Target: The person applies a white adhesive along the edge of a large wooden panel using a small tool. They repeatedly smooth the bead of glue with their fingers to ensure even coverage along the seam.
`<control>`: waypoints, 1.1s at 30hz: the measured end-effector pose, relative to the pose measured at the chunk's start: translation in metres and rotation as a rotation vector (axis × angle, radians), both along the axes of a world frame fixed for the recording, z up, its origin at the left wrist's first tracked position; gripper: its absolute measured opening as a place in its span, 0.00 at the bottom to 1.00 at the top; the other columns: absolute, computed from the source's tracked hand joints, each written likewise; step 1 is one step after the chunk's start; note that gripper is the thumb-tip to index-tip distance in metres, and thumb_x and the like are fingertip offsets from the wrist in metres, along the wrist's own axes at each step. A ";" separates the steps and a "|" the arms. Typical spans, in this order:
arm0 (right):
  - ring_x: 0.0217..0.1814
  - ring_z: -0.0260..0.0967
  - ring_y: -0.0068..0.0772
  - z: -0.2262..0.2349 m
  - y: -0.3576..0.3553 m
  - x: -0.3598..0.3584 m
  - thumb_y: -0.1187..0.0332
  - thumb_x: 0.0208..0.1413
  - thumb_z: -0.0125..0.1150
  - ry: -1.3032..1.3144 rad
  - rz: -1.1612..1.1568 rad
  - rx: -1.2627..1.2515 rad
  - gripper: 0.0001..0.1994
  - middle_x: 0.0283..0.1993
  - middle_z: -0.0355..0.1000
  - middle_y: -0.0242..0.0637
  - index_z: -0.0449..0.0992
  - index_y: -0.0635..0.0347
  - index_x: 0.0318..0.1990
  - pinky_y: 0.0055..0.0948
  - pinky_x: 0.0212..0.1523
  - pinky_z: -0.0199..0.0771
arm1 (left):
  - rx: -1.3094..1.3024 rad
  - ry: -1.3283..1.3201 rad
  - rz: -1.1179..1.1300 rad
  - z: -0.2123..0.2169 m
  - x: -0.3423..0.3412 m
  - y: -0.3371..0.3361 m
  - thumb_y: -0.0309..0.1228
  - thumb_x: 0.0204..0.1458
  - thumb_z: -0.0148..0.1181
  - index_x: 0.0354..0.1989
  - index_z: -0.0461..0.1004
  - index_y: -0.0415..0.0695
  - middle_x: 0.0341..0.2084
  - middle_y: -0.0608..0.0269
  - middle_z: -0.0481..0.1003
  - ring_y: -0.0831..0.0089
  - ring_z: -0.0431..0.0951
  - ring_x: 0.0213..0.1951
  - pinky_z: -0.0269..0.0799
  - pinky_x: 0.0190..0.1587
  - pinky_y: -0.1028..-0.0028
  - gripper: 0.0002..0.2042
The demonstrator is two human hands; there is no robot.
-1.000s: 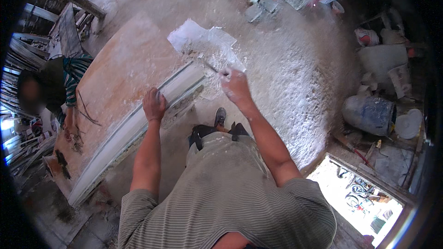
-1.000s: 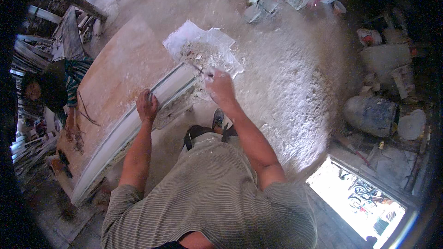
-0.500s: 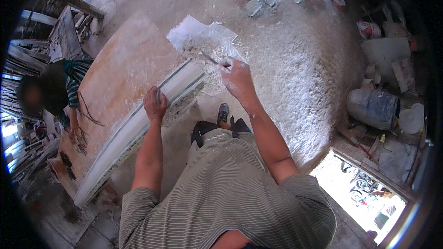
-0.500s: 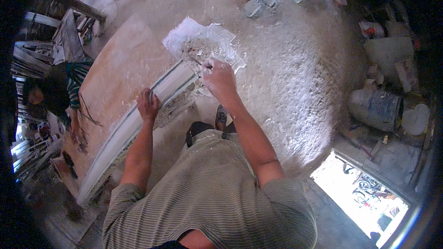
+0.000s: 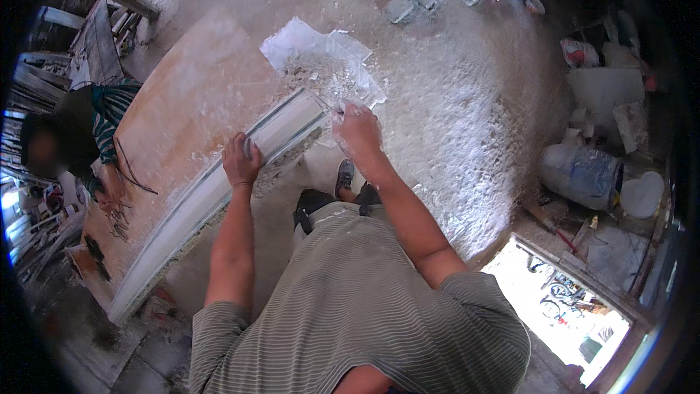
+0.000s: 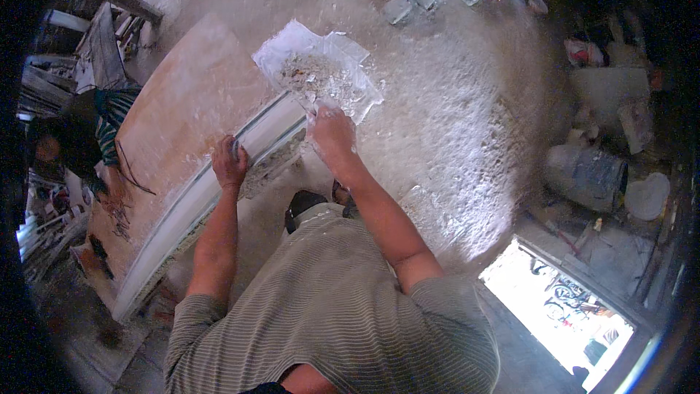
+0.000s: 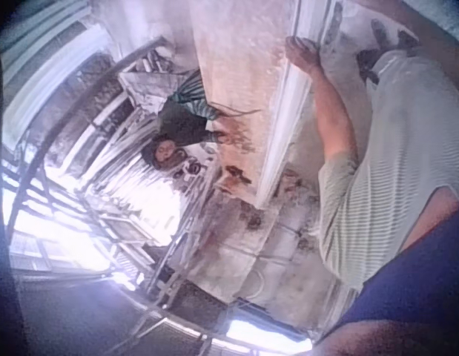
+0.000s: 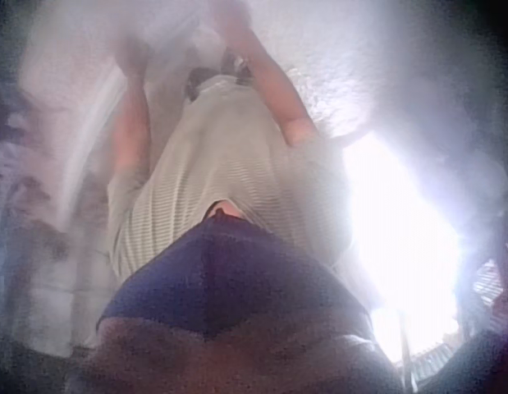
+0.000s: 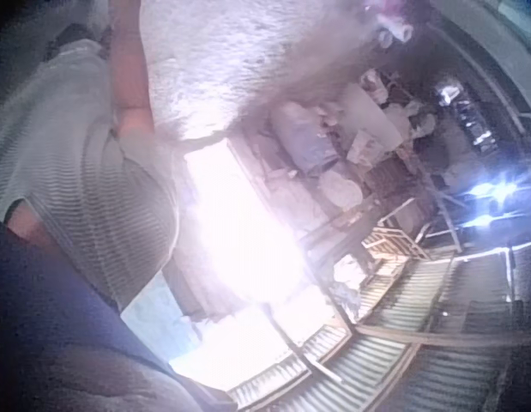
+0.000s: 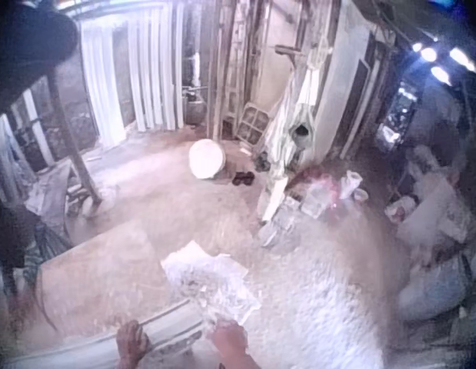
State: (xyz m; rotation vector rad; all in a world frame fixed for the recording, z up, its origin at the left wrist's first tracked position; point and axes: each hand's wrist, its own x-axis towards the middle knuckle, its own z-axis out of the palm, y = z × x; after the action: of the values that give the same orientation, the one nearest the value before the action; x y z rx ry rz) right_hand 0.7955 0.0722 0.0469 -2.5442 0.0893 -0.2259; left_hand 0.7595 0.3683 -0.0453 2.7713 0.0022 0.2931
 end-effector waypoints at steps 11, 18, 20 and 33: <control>0.27 0.73 0.32 -0.027 -0.059 0.060 0.60 0.51 0.66 0.571 0.121 0.412 0.14 0.26 0.77 0.41 0.81 0.64 0.35 0.33 0.33 0.71 | -0.013 -0.040 -0.020 0.006 0.006 -0.001 0.34 0.50 0.57 0.46 0.70 0.47 0.47 0.59 0.73 0.58 0.72 0.50 0.65 0.53 0.61 0.15; 0.35 0.77 0.46 0.009 -0.024 0.023 0.65 0.50 0.63 0.144 0.078 0.162 0.10 0.32 0.76 0.48 0.79 0.62 0.34 0.39 0.38 0.74 | 0.012 -0.058 -0.020 0.006 0.003 0.000 0.33 0.49 0.57 0.46 0.70 0.46 0.47 0.59 0.73 0.58 0.73 0.50 0.65 0.53 0.61 0.15; 0.35 0.77 0.48 -0.046 -0.006 0.034 0.64 0.48 0.63 0.309 0.148 -0.153 0.11 0.32 0.76 0.50 0.79 0.62 0.34 0.41 0.37 0.75 | 0.019 -0.059 -0.047 0.009 0.003 -0.004 0.33 0.49 0.58 0.46 0.70 0.46 0.46 0.59 0.73 0.58 0.73 0.50 0.65 0.53 0.61 0.14; 0.38 0.77 0.50 -0.053 -0.031 0.060 0.61 0.48 0.63 0.337 0.121 0.126 0.13 0.33 0.77 0.51 0.82 0.61 0.36 0.41 0.43 0.75 | 0.012 -0.023 -0.024 0.002 0.004 0.000 0.33 0.49 0.58 0.44 0.70 0.47 0.47 0.60 0.73 0.59 0.72 0.51 0.65 0.53 0.62 0.14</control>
State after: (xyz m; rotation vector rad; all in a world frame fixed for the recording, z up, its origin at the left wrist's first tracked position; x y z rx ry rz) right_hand 0.8558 0.0417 -0.0065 -2.4283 0.0754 0.2492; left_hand 0.7639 0.3679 -0.0438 2.7781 -0.0385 0.3192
